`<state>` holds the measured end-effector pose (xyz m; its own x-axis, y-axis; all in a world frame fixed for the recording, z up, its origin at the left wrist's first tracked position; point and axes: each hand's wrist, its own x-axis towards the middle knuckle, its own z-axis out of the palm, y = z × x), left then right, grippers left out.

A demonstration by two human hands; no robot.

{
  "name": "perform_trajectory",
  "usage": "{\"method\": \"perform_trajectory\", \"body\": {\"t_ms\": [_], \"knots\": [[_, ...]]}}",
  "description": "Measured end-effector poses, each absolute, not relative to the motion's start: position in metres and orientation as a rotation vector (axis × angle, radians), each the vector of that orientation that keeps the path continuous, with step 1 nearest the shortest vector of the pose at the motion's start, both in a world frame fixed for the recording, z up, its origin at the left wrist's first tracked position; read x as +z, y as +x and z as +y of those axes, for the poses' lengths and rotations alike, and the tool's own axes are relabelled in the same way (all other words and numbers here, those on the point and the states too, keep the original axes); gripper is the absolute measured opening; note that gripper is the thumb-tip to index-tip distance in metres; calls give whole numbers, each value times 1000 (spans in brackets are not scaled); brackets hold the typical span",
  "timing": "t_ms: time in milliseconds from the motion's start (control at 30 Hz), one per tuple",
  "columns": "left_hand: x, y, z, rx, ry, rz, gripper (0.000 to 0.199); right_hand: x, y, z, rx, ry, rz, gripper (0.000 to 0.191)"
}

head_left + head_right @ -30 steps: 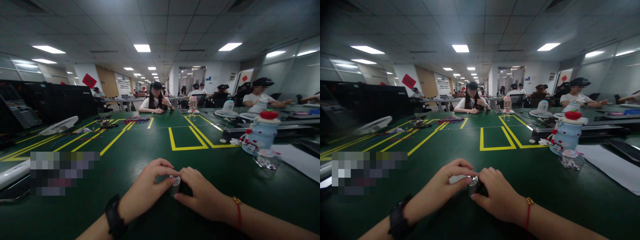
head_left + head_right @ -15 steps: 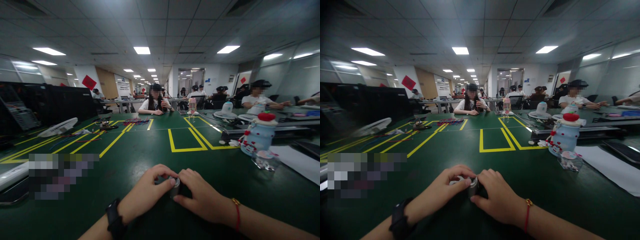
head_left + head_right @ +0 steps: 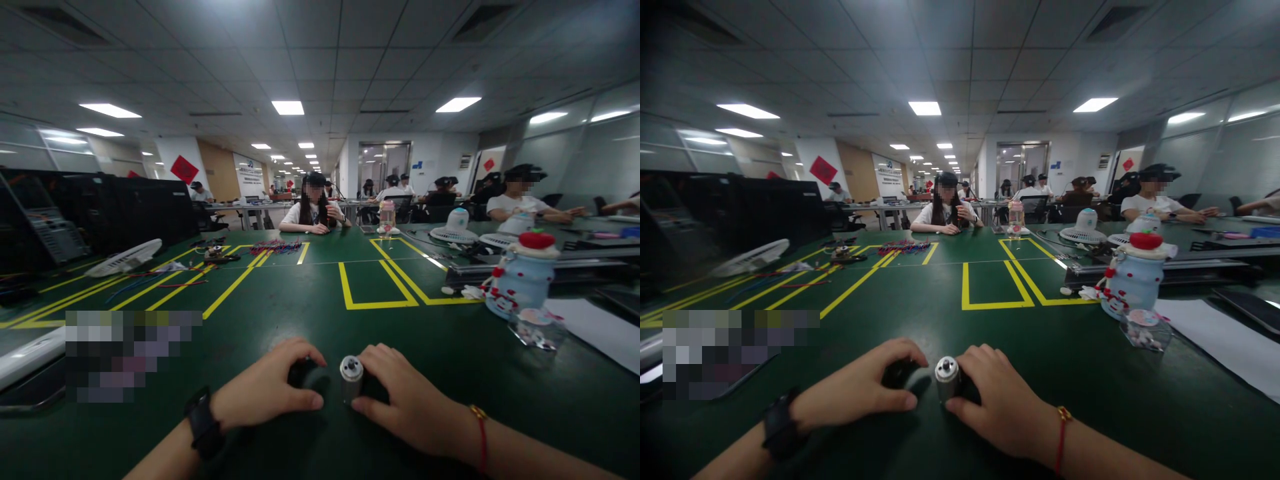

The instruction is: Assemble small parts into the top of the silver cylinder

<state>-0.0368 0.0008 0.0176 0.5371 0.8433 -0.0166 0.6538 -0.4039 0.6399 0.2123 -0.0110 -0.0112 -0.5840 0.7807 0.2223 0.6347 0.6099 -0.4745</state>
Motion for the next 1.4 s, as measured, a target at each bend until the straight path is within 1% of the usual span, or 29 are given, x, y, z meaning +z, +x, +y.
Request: {"method": "perform_trajectory", "body": {"t_ms": [167,233,367,567,667,800,933,1133,1233,1400], "knots": [[15,-37,2,384,2275,1167,43,-13,212,-11,485,-1124,-2422,25],[17,-29,-1,485,2246,1159,39,-13,211,-11,482,-1122,-2421,25],[24,-4,-8,843,2120,1139,22,-14,211,-11,470,-1122,-2421,23],[25,16,-14,928,2150,1128,12,-15,211,-12,461,-1107,-2419,22],[25,16,-14,970,2129,1116,11,-14,210,-12,468,-1105,-2408,22],[31,5,-10,1080,2078,1153,15,-11,211,-13,488,-1116,-2389,22],[25,-17,-2,914,2079,1167,19,-7,211,-14,520,-1125,-2395,22],[-2,-26,3,570,2237,1243,12,-9,210,-13,508,-1154,-2394,23],[-5,-25,3,527,2276,1255,13,-10,211,-13,526,-1154,-2397,23],[-5,-25,0,554,2257,1243,25,-10,211,-14,526,-1144,-2398,23]]}}
